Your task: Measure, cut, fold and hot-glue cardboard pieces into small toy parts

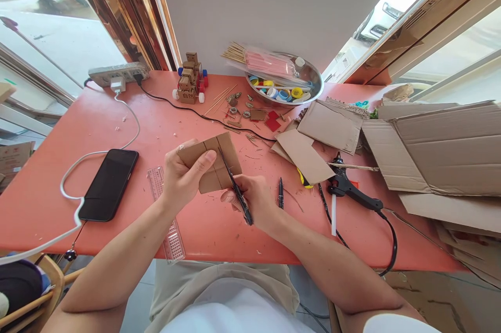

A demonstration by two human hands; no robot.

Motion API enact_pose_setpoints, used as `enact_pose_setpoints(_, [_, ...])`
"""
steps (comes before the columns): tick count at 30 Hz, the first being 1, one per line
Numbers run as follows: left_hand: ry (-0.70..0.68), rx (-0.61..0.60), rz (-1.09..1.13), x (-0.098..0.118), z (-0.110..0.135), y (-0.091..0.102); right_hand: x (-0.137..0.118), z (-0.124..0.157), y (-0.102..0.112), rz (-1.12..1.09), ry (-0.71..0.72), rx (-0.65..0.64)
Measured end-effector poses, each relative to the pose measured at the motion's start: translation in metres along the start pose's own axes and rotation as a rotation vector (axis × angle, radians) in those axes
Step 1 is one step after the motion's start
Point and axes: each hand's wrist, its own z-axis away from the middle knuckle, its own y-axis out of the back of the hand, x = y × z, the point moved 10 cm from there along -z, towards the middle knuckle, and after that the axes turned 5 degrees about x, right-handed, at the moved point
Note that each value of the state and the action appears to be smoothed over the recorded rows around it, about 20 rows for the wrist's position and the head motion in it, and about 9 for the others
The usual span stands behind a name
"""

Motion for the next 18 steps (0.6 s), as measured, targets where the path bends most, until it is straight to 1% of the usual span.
enact_pose_setpoints(4, [0.009, -0.066, 0.056, 0.002, 0.000, -0.008, 0.001, 0.000, -0.004, -0.084, -0.026, -0.028])
enact_pose_setpoints(7, [0.021, -0.096, 0.068, 0.001, 0.001, -0.011, 0.000, 0.001, -0.002, -0.115, -0.009, -0.009])
enact_pose_setpoints(12, [0.021, -0.108, 0.064, 0.002, 0.001, -0.013, 0.001, 0.001, 0.000, -0.146, 0.000, 0.015])
enact_pose_setpoints(18, [0.041, -0.117, 0.048, 0.001, 0.002, -0.012, 0.006, 0.002, -0.003, -0.183, -0.078, 0.009])
